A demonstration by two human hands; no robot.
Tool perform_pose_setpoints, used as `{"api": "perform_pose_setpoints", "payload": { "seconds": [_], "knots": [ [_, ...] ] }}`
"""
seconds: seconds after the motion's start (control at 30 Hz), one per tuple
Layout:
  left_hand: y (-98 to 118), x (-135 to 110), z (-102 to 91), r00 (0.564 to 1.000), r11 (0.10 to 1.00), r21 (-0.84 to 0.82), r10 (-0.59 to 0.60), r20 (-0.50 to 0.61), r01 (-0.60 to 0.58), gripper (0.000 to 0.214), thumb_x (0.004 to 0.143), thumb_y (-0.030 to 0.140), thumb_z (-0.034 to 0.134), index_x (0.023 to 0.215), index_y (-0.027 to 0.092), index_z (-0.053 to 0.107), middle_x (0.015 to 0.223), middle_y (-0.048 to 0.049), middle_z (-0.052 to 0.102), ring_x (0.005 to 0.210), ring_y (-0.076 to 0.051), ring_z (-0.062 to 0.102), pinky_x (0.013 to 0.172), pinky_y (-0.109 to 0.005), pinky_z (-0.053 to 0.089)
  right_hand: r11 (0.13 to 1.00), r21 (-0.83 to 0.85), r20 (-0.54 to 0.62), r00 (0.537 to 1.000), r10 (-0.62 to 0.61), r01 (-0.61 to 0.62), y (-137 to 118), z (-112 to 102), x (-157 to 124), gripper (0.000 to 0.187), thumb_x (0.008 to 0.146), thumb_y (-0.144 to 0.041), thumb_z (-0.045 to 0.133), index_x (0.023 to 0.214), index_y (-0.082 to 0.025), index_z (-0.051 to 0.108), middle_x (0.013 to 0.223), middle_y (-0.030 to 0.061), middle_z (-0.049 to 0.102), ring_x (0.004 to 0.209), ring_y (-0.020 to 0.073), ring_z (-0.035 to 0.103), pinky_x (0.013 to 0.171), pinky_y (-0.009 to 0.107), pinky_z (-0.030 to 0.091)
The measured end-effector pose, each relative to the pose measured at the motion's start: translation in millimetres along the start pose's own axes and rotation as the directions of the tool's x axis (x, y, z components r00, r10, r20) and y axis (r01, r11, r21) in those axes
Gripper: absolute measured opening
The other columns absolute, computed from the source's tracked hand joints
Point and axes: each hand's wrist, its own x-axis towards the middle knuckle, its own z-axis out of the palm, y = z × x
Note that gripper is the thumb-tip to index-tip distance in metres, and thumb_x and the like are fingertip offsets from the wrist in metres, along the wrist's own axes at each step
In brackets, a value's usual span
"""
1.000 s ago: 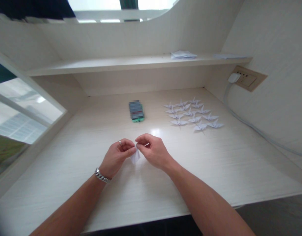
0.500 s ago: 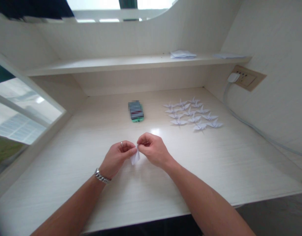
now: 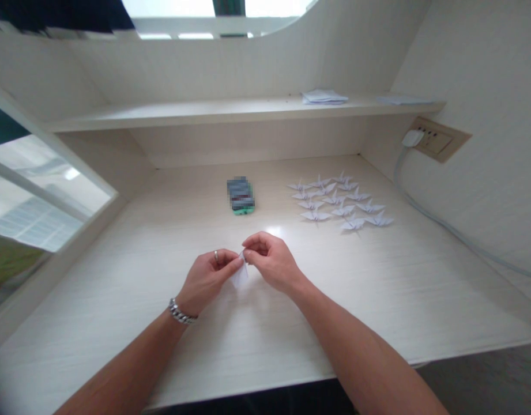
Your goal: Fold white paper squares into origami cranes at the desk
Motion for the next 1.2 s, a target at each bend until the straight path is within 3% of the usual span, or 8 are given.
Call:
{"api": "perform_pose_setpoints", "payload": {
  "seconds": [0.17,0.43,0.6,0.73,0.9,1.03,1.2],
  "knots": [
    [-1.7,-0.5,-0.5,1.000,0.999,0.045,0.025,-0.014,-0.025,0.025,0.075,0.040,0.070,0.071,0.016,0.070,0.065,-0.0031,0.067,0.057,-0.014,0.056,0.053,-0.024,0.043,0.999,-0.030,0.022,1.000,-0.019,0.020,-3.4,0.2,-1.1,0.020,0.071,-0.024,0.074,0.088,-0.018,0.065,0.078,0.0023,0.069,0.073,0.0159,0.066,0.071,0.030,0.053],
    [-4.2,0.1,1.1,0.998,0.993,0.094,0.068,0.009,-0.069,0.026,0.079,0.039,0.066,0.073,0.014,0.069,0.067,-0.0039,0.067,0.059,-0.013,0.056,0.054,-0.023,0.043,0.986,-0.143,-0.028,0.995,-0.094,0.089,-2.5,4.0,-3.2,0.011,0.075,-0.019,0.068,0.083,-0.018,0.061,0.075,0.0002,0.065,0.069,0.0137,0.061,0.065,0.027,0.049],
    [-6.1,0.7,1.8,0.997,0.991,0.113,0.072,-0.029,-0.069,0.025,0.079,0.039,0.066,0.076,0.014,0.070,0.070,-0.0048,0.069,0.061,-0.014,0.058,0.055,-0.023,0.044,1.000,-0.006,-0.012,1.000,-0.010,0.010,-0.2,0.8,0.9,0.019,0.077,-0.025,0.068,0.093,-0.018,0.061,0.073,0.0006,0.066,0.069,0.0144,0.063,0.067,0.029,0.050],
    [-8.3,0.6,1.5,0.996,0.991,0.111,0.082,-0.029,-0.078,0.024,0.079,0.037,0.066,0.080,0.014,0.070,0.074,-0.0061,0.071,0.065,-0.016,0.061,0.059,-0.024,0.047,0.996,-0.089,0.021,1.000,-0.011,0.012,-0.2,-0.2,1.2,0.028,0.073,-0.026,0.072,0.098,-0.017,0.063,0.083,0.0044,0.070,0.077,0.0173,0.066,0.071,0.032,0.052],
    [-9.6,-0.8,1.9,0.998,0.995,0.085,0.058,0.003,-0.058,0.021,0.078,0.033,0.068,0.084,0.014,0.071,0.081,-0.0075,0.074,0.072,-0.018,0.065,0.065,-0.027,0.050,0.982,-0.181,-0.047,0.997,-0.063,0.054,-0.5,2.7,-1.6,0.017,0.075,-0.019,0.070,0.091,-0.018,0.065,0.083,0.0043,0.070,0.079,0.0175,0.067,0.077,0.033,0.053],
    [-9.0,-1.8,2.6,0.998,0.988,0.142,0.068,0.015,-0.069,0.023,0.079,0.037,0.066,0.079,0.014,0.071,0.074,-0.0063,0.072,0.066,-0.017,0.062,0.060,-0.026,0.047,0.972,-0.218,-0.078,0.991,-0.111,0.092,-3.1,4.2,-2.5,0.012,0.079,-0.018,0.064,0.090,-0.018,0.062,0.080,0.0023,0.066,0.075,0.0152,0.063,0.071,0.030,0.051],
    [-7.3,-1.7,2.5,0.995,0.983,0.158,0.098,-0.004,-0.096,0.026,0.081,0.040,0.064,0.078,0.015,0.070,0.071,-0.0054,0.070,0.063,-0.016,0.060,0.058,-0.025,0.045,0.984,-0.169,0.017,0.998,-0.055,0.057,-6.7,4.7,-2.9,0.023,0.078,-0.018,0.064,0.101,-0.019,0.059,0.084,0.0022,0.065,0.079,0.0161,0.062,0.071,0.030,0.050]
  ]
}}
